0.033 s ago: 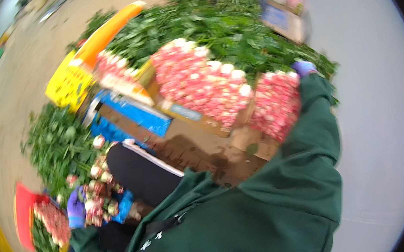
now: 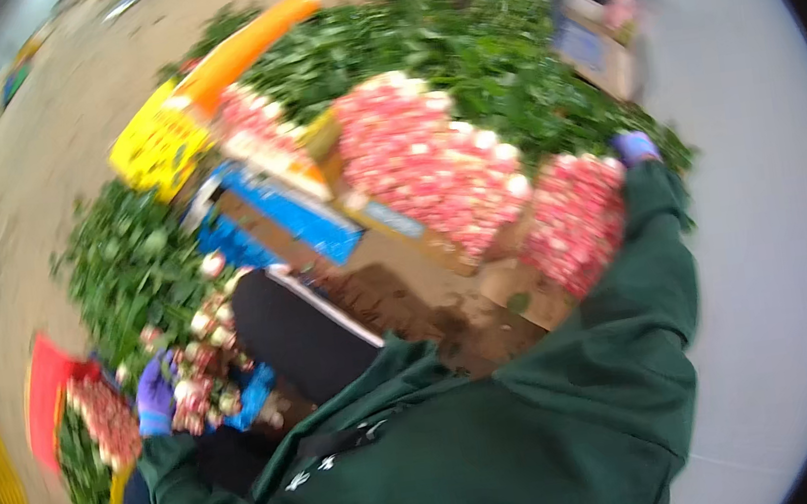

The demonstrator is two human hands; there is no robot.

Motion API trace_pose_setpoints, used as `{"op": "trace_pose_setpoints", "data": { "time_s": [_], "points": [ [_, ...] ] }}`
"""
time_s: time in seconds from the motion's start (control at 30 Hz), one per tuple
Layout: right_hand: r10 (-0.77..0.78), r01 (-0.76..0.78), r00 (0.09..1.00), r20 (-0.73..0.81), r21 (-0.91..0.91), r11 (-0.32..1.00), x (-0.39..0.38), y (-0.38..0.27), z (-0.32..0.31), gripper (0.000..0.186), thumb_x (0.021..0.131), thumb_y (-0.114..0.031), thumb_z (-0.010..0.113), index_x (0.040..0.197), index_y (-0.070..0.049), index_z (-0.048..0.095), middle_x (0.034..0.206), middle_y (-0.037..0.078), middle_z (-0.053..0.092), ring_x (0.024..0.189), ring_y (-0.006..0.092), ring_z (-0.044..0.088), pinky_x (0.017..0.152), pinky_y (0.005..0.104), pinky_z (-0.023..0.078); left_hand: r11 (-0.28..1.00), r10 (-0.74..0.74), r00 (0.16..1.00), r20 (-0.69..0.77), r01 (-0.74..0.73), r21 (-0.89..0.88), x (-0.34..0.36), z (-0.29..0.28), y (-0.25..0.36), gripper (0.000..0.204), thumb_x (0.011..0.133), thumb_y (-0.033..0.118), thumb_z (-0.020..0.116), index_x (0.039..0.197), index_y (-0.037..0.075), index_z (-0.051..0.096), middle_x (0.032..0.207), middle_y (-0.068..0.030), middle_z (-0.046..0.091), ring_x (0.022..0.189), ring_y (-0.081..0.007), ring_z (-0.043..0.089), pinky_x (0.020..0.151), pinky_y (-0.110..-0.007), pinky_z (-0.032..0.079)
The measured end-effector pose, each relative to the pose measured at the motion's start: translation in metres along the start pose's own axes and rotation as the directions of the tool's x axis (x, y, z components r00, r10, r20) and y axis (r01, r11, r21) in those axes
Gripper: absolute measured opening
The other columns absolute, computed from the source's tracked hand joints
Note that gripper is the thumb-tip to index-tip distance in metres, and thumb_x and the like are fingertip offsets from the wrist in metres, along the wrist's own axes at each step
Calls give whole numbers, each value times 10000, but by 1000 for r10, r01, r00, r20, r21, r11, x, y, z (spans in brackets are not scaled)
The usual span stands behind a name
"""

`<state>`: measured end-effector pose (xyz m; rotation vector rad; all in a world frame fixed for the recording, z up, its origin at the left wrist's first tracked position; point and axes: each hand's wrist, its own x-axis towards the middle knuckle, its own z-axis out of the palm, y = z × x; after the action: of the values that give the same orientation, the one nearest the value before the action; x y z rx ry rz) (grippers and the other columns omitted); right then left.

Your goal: The person trims rose stems and removes leaves while seated among crates of pink roses. They repeatedly pick up stems, cut the ends, strip foliage, and place the trimmed roses into a blue crate.

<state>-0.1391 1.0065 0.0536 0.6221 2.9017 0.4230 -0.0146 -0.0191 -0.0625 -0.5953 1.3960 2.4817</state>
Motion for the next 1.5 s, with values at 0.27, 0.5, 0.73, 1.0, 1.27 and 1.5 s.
{"op": "trace_pose_setpoints", "data": {
  "time_s": [0.27,0.5,0.73,1.0,1.27,1.5],
  "points": [
    [-520,816,547,-656,557,156,-176,-402,-201,408,888,-155,569,1274,-35,512,1084,135,611,923,231,601,785,356,493,990,143,983,-113,-142,20,-9,37,-5,364,908,199,568,1252,93,511,1084,-66,640,894,-151,627,661,-304,535],
    [-989,184,124,-80,981,-56,-342,-708,-134,520,852,-211,659,1299,-26,468,892,50,637,663,109,593,592,270,498,946,325,931,-169,-322,47,-20,63,-9,210,867,115,627,1048,10,640,946,-29,659,860,-110,601,732,-247,490],
    [-998,-132,-51,-24,991,-17,-401,-722,-168,370,863,-210,648,1188,-65,546,823,-44,579,568,31,480,486,183,391,880,468,884,7,-466,95,-52,50,4,287,861,75,594,1131,-24,605,1028,-50,648,918,-113,590,839,-242,464],
    [-959,-192,207,-195,953,-235,-386,-706,-203,277,920,-211,575,1133,-36,596,875,0,620,612,12,465,516,149,366,817,551,806,-217,-574,-58,-59,43,34,407,958,266,480,1329,101,450,1319,-114,504,1159,-257,525,946,-417,433],
    [-994,-850,-86,-62,525,40,-351,-657,-234,272,927,-200,564,1113,-8,609,919,17,630,784,128,627,709,288,542,880,403,863,-306,-457,-130,-56,28,41,422,995,312,369,1352,93,413,1335,-106,489,1138,-222,538,950,-382,467],
    [-971,-803,181,-154,547,-237,-306,-633,-210,231,912,-192,588,1086,-42,616,854,-26,629,567,22,509,512,161,443,897,442,882,-165,-430,104,-32,41,34,412,990,244,407,1358,58,412,1333,-93,500,1166,-204,527,940,-331,453]
  ]
}}
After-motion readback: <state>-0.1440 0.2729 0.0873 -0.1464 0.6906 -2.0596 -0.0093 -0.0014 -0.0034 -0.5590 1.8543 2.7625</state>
